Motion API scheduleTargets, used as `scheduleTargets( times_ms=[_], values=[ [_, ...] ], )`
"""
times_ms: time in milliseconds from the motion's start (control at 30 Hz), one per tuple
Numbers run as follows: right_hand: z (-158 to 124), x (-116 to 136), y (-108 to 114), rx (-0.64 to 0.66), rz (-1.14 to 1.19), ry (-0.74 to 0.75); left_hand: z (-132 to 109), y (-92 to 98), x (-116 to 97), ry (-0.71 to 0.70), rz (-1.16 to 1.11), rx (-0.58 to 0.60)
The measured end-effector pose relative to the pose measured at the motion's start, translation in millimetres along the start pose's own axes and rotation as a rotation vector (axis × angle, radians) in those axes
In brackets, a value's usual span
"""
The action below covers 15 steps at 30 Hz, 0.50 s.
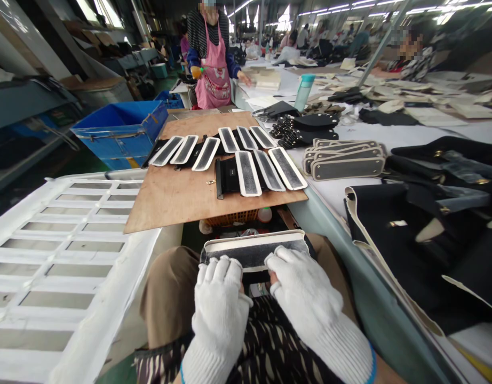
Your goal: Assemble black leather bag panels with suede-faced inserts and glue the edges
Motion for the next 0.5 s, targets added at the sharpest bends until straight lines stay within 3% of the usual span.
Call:
scheduleTargets(
  times_ms=[100, 233, 367, 500],
  values=[
    [3, 0, -1, -0.036, -0.024, 0.018, 0, 1.4, -3, 0.04, 0.114, 0.011],
    [5, 0, -7, -0.155, -0.036, 0.112, -4, -1.9, -6, 0.013, 0.178, -0.108],
    [5, 1, -7, -0.232, -0.069, 0.077, -16, -33.1, -14, -0.154, -0.02, -0.091],
    [9, -2, 0, -0.1, -0.018, -0.005, -30, -68.6, -13, -0.167, -0.148, -0.092]
  ],
)
Point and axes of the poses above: each hand's wrist, its own z-axis towards the middle knuckle, its own y-axis out of the back of the hand, x = y × z, the point moved 1 cm from there along z, towards the middle knuckle, and after that the axes turned 1 degree about x, right-handed, at the moved point
